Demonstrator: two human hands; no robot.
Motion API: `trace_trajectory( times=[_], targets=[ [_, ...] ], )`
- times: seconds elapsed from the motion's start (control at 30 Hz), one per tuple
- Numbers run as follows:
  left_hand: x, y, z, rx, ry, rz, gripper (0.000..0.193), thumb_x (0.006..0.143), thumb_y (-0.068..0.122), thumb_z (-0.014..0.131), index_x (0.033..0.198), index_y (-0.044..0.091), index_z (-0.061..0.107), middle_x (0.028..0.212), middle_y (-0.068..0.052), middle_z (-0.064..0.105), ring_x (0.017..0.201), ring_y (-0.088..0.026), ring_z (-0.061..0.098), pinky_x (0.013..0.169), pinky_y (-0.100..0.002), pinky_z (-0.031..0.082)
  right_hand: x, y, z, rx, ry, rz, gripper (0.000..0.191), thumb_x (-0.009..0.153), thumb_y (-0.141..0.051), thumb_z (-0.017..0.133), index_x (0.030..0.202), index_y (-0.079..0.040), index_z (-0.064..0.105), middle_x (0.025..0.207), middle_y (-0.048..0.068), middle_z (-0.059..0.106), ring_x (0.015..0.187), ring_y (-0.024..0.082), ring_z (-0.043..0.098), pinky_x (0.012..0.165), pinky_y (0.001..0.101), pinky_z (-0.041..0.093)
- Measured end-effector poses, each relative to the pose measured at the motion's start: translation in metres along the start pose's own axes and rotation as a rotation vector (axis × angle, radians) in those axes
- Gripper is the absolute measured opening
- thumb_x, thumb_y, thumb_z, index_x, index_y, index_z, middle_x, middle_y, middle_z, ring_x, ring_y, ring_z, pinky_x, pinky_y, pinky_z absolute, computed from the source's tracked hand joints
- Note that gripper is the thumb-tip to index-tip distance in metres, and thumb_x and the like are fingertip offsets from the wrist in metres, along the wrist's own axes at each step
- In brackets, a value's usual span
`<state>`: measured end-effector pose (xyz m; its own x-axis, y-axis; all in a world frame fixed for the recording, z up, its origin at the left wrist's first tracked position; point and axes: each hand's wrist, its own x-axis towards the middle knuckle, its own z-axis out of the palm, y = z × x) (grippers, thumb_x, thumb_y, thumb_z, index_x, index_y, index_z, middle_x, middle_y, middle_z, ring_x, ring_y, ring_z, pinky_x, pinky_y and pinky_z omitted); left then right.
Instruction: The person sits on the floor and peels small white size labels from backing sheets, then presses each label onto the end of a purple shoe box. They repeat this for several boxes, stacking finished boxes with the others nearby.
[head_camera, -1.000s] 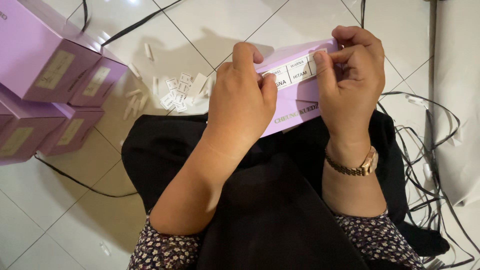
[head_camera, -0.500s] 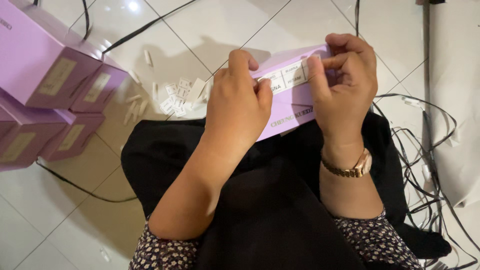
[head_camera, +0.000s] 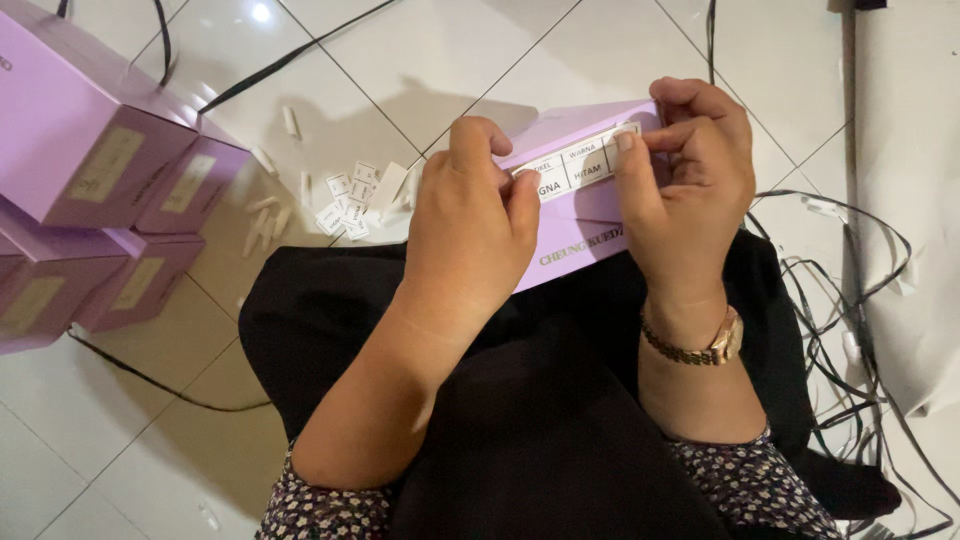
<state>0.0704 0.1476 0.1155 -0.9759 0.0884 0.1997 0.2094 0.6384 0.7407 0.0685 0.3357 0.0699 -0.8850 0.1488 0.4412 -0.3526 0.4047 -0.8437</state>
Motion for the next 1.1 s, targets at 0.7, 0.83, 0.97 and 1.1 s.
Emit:
trace_trajectory(
  times=[0.7,0.83,0.97,1.1],
  targets=[
    [-0.002,0.003,0.003,0.052,-0.024,-0.015,0.033,0.091,0.009,0.071,0.112,0.002,0.047,0.078,-0.01,0.065,0.092,-0.032,0.064,0.077,-0.045,0.053,-0.006,0.003,-0.002,-0.061,-0.007,-0.028,0.018,0.109,0.005,0.075,0.098,0.005,0.061,0.138,0.014,0.054,0.128,0.022,0.064,0.117,0.0324,0.058],
    [-0.002,0.004,0.003,0.075,-0.012,0.034,0.034,0.092,0.009,0.071,0.112,0.001,0.045,0.084,-0.013,0.065,0.094,-0.035,0.063,0.079,-0.047,0.052,-0.007,0.001,0.0,-0.171,0.004,-0.006,0.019,0.106,0.002,0.078,0.096,0.003,0.062,0.138,0.014,0.055,0.124,0.021,0.066,0.107,0.0302,0.061],
    [0.001,0.005,0.004,0.077,-0.031,-0.012,0.035,0.09,0.009,0.072,0.11,0.0,0.045,0.085,-0.015,0.065,0.093,-0.037,0.063,0.075,-0.048,0.052,-0.004,-0.005,-0.001,-0.236,0.004,-0.01,0.019,0.104,0.0,0.079,0.098,0.003,0.062,0.141,0.015,0.052,0.125,0.023,0.067,0.105,0.0309,0.061],
    [0.002,0.005,0.003,0.078,-0.033,-0.011,0.034,0.09,0.009,0.071,0.11,0.0,0.045,0.084,-0.014,0.065,0.093,-0.037,0.063,0.075,-0.047,0.052,-0.002,-0.01,-0.002,-0.268,-0.012,0.033,0.019,0.103,-0.003,0.081,0.103,0.002,0.062,0.148,0.015,0.048,0.122,0.022,0.068,0.095,0.0284,0.061]
  ],
)
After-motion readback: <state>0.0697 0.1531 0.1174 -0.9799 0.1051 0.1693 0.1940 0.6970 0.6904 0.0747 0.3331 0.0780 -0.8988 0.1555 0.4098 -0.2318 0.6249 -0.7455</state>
